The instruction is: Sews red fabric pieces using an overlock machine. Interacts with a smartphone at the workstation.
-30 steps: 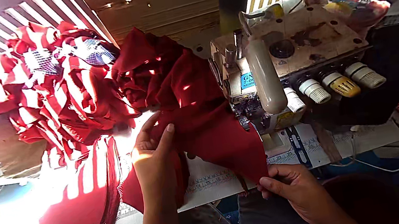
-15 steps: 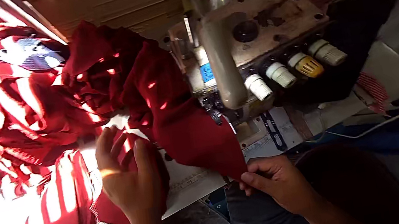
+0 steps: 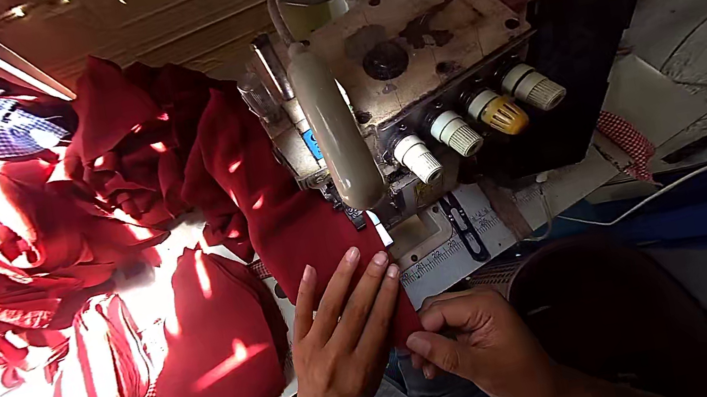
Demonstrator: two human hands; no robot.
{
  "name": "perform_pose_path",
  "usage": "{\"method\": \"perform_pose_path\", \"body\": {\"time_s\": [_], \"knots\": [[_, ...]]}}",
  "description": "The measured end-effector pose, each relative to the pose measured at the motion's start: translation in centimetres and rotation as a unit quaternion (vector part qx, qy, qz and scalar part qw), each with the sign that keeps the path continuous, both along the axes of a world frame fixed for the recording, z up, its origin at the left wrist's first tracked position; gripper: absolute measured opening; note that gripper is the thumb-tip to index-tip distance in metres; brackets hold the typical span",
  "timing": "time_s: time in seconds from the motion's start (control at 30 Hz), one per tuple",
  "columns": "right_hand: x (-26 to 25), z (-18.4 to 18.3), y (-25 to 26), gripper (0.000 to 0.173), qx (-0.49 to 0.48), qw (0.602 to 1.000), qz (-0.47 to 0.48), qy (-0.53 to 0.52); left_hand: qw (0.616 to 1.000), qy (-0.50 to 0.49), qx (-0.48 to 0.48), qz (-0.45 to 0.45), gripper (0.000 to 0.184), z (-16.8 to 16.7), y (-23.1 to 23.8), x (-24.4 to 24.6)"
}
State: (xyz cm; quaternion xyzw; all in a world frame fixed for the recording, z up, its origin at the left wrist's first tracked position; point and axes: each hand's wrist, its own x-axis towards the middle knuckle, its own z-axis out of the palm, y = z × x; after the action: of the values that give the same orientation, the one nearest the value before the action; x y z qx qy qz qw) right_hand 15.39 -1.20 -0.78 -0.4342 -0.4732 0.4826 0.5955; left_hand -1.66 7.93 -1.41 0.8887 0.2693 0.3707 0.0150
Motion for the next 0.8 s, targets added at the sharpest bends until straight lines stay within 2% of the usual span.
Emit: {"method": "perform_pose_path", "body": {"time_s": [0.23, 0.37, 0.8], "knots": [[-0.7, -1.1, -0.3, 0.021, -0.038, 0.995, 0.030, 0.092, 0.998, -0.009, -0.001, -0.068, 0.025, 0.4, -0.1, -1.1], [-0.6, -1.9, -0.8, 0.019, -0.053, 0.990, 0.030, 0.128, 0.997, 0.008, -0.007, -0.072, 0.025, 0.1, -0.3, -1.2], [0.9, -1.5, 2.0, 0.018, -0.050, 0.991, 0.033, 0.118, 0.999, 0.022, 0.004, -0.044, 0.025, 1.2, 1.2, -0.2]]}}
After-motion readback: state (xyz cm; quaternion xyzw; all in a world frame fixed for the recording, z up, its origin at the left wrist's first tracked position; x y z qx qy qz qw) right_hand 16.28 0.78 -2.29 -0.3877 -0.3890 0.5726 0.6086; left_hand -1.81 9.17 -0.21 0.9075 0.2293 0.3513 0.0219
